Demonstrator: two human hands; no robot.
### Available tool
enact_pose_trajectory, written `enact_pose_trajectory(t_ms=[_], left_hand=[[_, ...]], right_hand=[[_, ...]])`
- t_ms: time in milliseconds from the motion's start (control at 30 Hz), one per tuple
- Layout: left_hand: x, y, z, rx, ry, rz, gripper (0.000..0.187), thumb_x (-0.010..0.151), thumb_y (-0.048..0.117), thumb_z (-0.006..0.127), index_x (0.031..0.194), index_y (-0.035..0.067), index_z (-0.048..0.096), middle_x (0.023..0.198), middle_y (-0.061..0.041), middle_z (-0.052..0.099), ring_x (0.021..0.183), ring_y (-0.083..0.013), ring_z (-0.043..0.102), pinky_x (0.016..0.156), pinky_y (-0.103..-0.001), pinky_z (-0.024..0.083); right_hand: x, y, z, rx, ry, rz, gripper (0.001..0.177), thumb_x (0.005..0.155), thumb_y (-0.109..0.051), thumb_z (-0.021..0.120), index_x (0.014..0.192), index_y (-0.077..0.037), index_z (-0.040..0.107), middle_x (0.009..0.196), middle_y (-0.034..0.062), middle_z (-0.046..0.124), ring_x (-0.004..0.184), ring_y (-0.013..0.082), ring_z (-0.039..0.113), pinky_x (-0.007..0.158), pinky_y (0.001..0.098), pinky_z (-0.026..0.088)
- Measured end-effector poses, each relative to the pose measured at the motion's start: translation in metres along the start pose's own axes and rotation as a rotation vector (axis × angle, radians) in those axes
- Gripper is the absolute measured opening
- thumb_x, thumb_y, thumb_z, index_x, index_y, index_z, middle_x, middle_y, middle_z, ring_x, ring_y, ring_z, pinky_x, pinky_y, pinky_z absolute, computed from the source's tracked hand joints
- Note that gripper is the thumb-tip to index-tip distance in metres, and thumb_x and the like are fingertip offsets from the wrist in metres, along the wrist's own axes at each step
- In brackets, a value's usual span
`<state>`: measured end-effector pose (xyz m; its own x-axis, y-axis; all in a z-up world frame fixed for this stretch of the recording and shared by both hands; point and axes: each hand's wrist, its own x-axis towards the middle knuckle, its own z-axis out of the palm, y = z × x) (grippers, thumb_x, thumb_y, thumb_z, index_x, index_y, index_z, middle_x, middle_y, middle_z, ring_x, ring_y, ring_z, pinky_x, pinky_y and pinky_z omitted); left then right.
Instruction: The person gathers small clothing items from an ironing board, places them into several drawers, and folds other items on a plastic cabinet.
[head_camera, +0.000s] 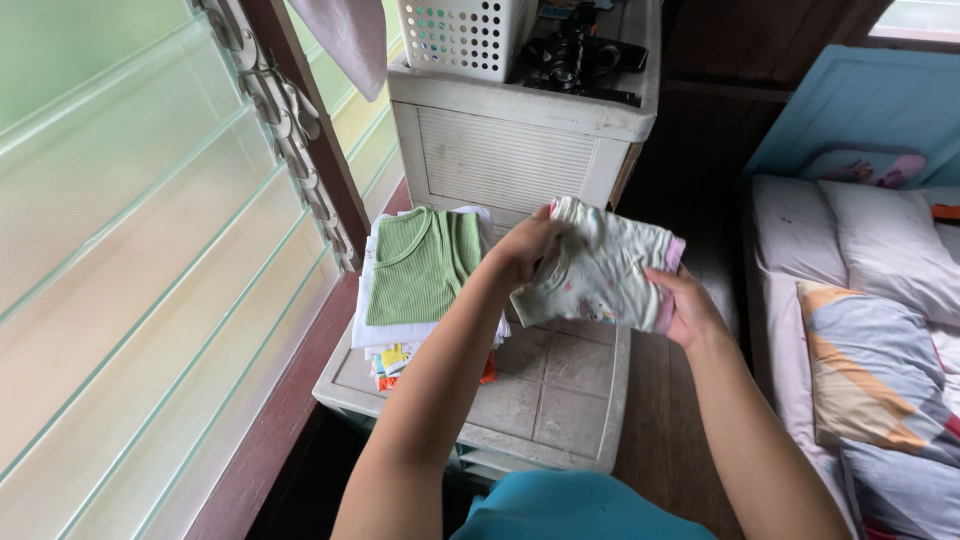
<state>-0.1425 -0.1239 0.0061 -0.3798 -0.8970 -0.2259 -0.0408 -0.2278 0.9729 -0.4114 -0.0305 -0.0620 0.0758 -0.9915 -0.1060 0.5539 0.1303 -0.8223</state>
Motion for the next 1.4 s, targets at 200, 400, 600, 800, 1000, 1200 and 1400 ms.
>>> enact_pose_trajectory(t_ms=[200, 400, 600, 800, 1000, 1200, 1400], left_hand=[[-0.031, -0.009, 0.009, 0.577, 0.744, 0.476, 0.057, 0.091, 0.017, 0.063, 0.144, 0.006, 0.045, 0.138, -0.029, 0.052, 0.115, -0.0452, 0.060, 0.097, -0.050, 0.050], [-0.118, -0.005, -0.010, 0.536, 0.655, 0.505, 0.049, 0.093, 0.018, 0.059, 0.140, 0.006, 0.052, 0.136, -0.023, 0.058, 0.116, -0.0367, 0.066, 0.100, -0.045, 0.053], [-0.198, -0.010, -0.031, 0.854, 0.616, 0.495, 0.053, 0.089, 0.022, 0.071, 0.139, 0.009, 0.057, 0.142, -0.013, 0.059, 0.135, -0.0353, 0.052, 0.112, -0.053, 0.040], [-0.217, -0.031, -0.052, 1.091, 0.469, 0.380, 0.082, 0.072, 0.023, 0.083, 0.147, 0.013, 0.052, 0.154, -0.007, 0.048, 0.146, -0.0327, 0.034, 0.117, -0.063, 0.020], [-0.204, -0.056, -0.071, 1.160, 0.558, 0.491, 0.072, 0.076, 0.014, 0.078, 0.145, 0.010, 0.055, 0.148, -0.008, 0.058, 0.140, -0.0290, 0.050, 0.116, -0.055, 0.034], [-0.185, -0.038, -0.080, 1.035, 0.706, 0.344, 0.043, 0.087, 0.021, 0.069, 0.129, 0.014, 0.067, 0.114, -0.012, 0.074, 0.108, -0.0318, 0.070, 0.092, -0.048, 0.053], [-0.157, -0.015, -0.112, 0.787, 0.752, 0.488, 0.026, 0.091, 0.027, 0.068, 0.105, 0.006, 0.076, 0.093, -0.021, 0.075, 0.085, -0.0391, 0.072, 0.077, -0.047, 0.056]], right_hand=[[0.092, 0.076, -0.057, -0.198, 0.264, 0.117, 0.044, 0.086, -0.003, 0.072, 0.127, -0.005, 0.057, 0.114, 0.0145, 0.070, 0.100, 0.0288, 0.072, 0.086, 0.0478, 0.062], [0.107, 0.116, -0.092, -0.421, 0.469, 0.064, 0.057, 0.080, 0.004, 0.073, 0.131, -0.007, 0.051, 0.115, 0.0179, 0.066, 0.095, 0.0326, 0.069, 0.077, 0.0503, 0.059], [0.072, 0.140, -0.047, -1.703, 0.342, -0.709, 0.071, 0.093, -0.040, 0.066, 0.152, -0.014, 0.038, 0.158, 0.0231, 0.041, 0.144, 0.0447, 0.039, 0.121, 0.0601, 0.031], [0.056, 0.142, -0.013, -1.948, 0.093, -0.092, 0.080, 0.094, -0.073, 0.035, 0.161, -0.031, 0.024, 0.172, 0.0119, 0.002, 0.156, 0.0385, -0.004, 0.122, 0.0611, 0.005], [0.072, 0.128, 0.017, -1.683, 0.183, -0.086, 0.073, 0.094, -0.055, 0.059, 0.154, -0.017, 0.041, 0.166, 0.0218, 0.017, 0.150, 0.0451, 0.014, 0.118, 0.0635, 0.012], [0.021, 0.099, 0.122, -0.982, 0.061, -0.509, 0.029, 0.098, -0.018, 0.064, 0.123, -0.004, 0.066, 0.121, 0.0144, 0.072, 0.105, 0.0252, 0.069, 0.093, 0.0425, 0.058], [-0.018, 0.088, 0.220, -0.578, -0.369, -0.091, 0.041, 0.093, -0.030, 0.065, 0.123, -0.002, 0.066, 0.109, 0.0169, 0.072, 0.095, 0.0255, 0.073, 0.083, 0.0375, 0.065]])
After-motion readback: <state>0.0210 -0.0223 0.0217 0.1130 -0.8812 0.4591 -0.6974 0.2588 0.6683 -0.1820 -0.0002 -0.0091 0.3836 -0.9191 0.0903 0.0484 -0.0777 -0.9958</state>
